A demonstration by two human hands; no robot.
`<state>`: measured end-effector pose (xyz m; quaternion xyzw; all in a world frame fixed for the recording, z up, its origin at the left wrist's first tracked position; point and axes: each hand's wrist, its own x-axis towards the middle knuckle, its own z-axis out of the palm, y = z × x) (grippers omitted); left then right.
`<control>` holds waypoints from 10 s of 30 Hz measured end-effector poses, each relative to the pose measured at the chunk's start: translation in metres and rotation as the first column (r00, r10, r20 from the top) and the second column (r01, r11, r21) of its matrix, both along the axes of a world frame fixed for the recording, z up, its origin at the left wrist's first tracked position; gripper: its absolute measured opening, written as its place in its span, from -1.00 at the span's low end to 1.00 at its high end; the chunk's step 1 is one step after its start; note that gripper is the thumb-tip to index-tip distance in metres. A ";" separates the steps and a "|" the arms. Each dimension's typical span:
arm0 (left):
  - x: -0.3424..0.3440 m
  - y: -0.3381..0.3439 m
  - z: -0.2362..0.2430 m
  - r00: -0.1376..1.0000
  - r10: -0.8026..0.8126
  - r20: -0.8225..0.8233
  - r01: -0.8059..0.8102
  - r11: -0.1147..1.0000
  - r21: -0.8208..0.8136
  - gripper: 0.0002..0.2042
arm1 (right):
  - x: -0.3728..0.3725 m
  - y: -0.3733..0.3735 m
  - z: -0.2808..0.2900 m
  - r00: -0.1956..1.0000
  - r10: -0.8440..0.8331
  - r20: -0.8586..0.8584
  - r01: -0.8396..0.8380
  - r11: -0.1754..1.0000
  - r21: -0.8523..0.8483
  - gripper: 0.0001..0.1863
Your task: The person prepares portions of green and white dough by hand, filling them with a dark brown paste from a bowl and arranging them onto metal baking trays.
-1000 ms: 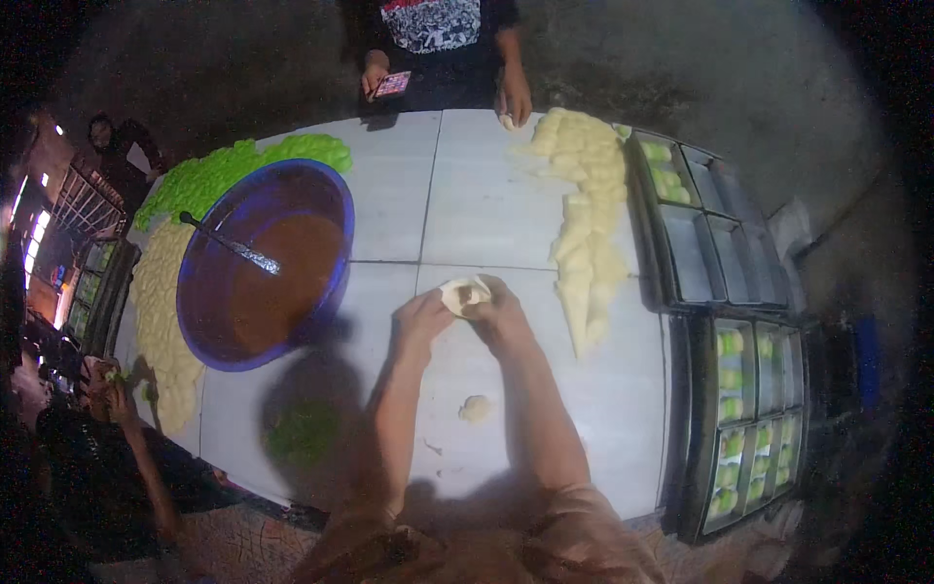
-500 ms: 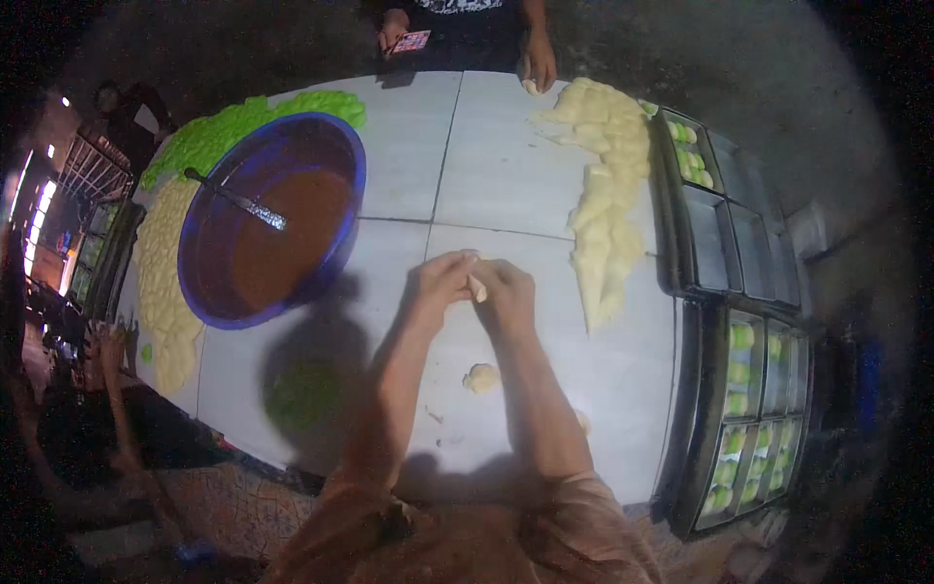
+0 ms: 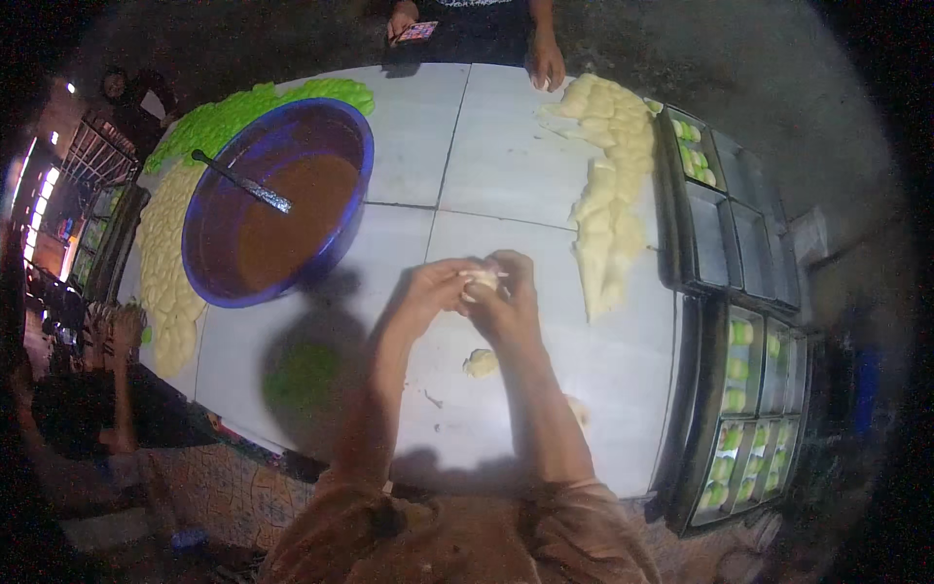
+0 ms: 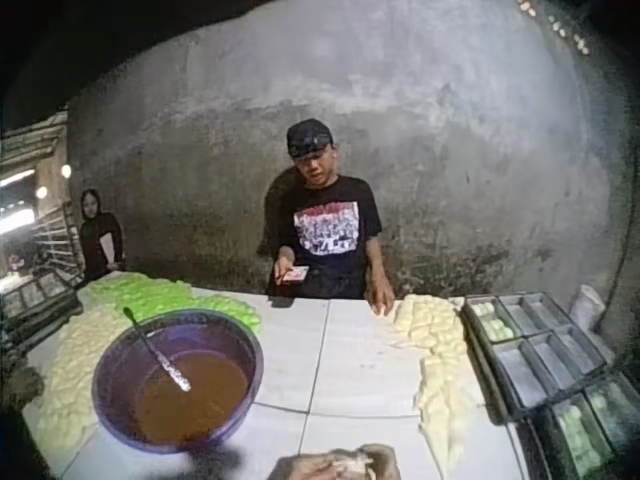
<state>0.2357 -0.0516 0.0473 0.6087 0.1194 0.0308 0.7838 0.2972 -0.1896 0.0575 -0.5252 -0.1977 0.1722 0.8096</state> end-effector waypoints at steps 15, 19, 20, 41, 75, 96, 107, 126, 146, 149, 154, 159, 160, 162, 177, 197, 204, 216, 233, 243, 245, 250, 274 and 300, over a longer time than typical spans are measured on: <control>-0.020 -0.034 0.002 0.951 0.219 -0.219 -0.210 0.976 0.061 -0.68 | -0.005 -0.033 -0.001 0.696 0.239 0.677 0.128 0.886 -0.445 -0.70; -0.018 -0.041 -0.011 0.931 0.363 -0.046 -0.215 0.644 0.734 -0.63 | 0.003 -0.038 0.000 0.965 0.201 0.168 -0.045 0.758 -0.651 -0.76; -0.017 -0.039 -0.015 0.953 0.302 -0.021 -0.173 0.602 0.780 -0.65 | 0.015 -0.040 -0.011 0.972 0.176 0.155 -0.029 0.746 -0.665 -0.76; -0.058 -0.176 -0.002 1.000 -0.010 -0.025 0.023 0.790 0.612 -0.40 | -0.038 -0.217 -0.013 0.981 -0.032 -0.194 -0.106 0.744 -0.660 -0.68; -0.132 -0.135 -0.020 0.974 0.217 -0.065 -0.206 0.967 0.147 -0.32 | -0.082 -0.119 0.011 0.759 0.108 -0.642 -0.249 0.960 -0.132 -0.79; -0.149 -0.092 0.001 0.989 0.104 -0.100 -0.057 0.919 0.390 -0.26 | -0.093 -0.098 0.013 0.913 0.306 -0.270 -0.395 0.828 -0.399 -0.63; -0.146 -0.095 -0.022 0.954 0.149 -0.259 0.192 0.357 0.914 -0.88 | -0.083 -0.075 -0.026 0.842 0.482 -0.240 -0.538 0.732 -0.417 -0.83; -0.130 -0.073 -0.001 0.930 0.365 -0.045 -0.353 0.920 0.167 -0.59 | -0.078 -0.051 0.021 0.914 0.230 -0.333 -0.381 0.766 -0.517 -0.72; -0.107 -0.032 0.005 0.443 0.792 0.420 -0.846 0.525 -0.097 -0.11 | -0.102 0.089 0.082 0.685 0.603 -0.410 -0.646 0.763 0.043 -0.68; -0.115 -0.022 -0.011 0.529 0.794 0.302 -0.785 0.592 -0.182 -0.27 | -0.076 0.149 0.091 0.787 0.599 -0.145 -0.616 0.753 -0.230 -0.70; -0.158 0.004 -0.029 0.579 0.786 0.219 -0.777 0.613 -0.145 -0.58 | -0.046 0.258 0.086 0.398 0.883 0.250 -0.514 0.440 -0.736 -0.75; -0.176 0.015 -0.021 0.638 0.768 0.054 -0.769 0.640 -0.015 -0.67 | -0.043 0.305 0.047 -0.150 0.972 0.179 0.109 0.196 -0.975 -0.75; -0.177 0.017 -0.021 0.637 0.769 0.052 -0.769 0.639 -0.015 -0.67 | -0.040 0.306 0.035 -0.151 0.972 0.178 0.108 0.195 -0.975 -0.75; -0.174 0.016 -0.023 0.648 0.758 0.066 -0.754 0.652 -0.086 -0.69 | -0.017 0.304 -0.009 -0.286 0.900 0.330 0.037 0.354 -0.935 -0.62; -0.137 0.039 0.016 0.647 0.753 0.121 -0.726 0.656 -0.207 -0.65 | -0.033 0.229 0.093 0.598 0.778 -0.191 -0.797 0.553 -0.242 -0.73; -0.076 -0.042 0.009 0.687 0.726 0.020 -0.723 0.686 -0.077 -0.71 | -0.059 0.024 0.015 0.651 0.138 0.747 0.227 0.903 -0.364 -0.81; -0.069 -0.030 0.031 0.875 0.484 -0.030 -0.482 0.862 -0.160 -0.69 | -0.048 -0.010 0.032 0.951 0.286 -0.119 -0.309 0.890 -0.334 -0.76; -0.064 -0.058 0.023 0.951 0.308 0.011 -0.305 0.947 -0.096 -0.74 | -0.058 -0.026 0.011 0.985 -0.122 0.119 0.133 0.987 -0.088 -0.85; -0.045 -0.085 0.019 0.904 0.358 -0.234 -0.313 0.927 0.208 -0.50 | -0.015 -0.068 0.000 0.983 0.072 0.169 0.021 0.872 -0.490 -0.70; -0.006 -0.072 -0.042 0.922 0.378 0.085 -0.288 0.521 0.804 -0.70 | 0.060 -0.020 -0.034 0.703 0.294 0.648 0.389 0.605 -0.695 -0.72; -0.009 -0.069 -0.042 0.926 0.370 0.075 -0.275 0.524 0.806 -0.65 | 0.060 -0.019 -0.038 0.732 0.322 0.601 0.369 0.554 -0.746 -0.71; -0.039 -0.068 -0.013 0.928 0.338 -0.154 -0.152 0.725 0.672 -0.48 | 0.032 -0.020 0.000 0.856 0.155 0.493 0.282 0.658 -0.698 -0.69; -0.267 0.003 -0.026 0.582 0.793 0.181 -0.471 0.148 0.870 -0.81 | -0.098 -0.032 0.002 0.691 0.338 0.639 0.328 0.641 -0.694 -0.78; -0.332 0.077 -0.044 0.204 0.972 0.118 -0.929 0.154 0.338 -0.35 | -0.208 0.244 -0.007 0.049 0.932 0.358 -0.487 0.335 -0.807 -0.58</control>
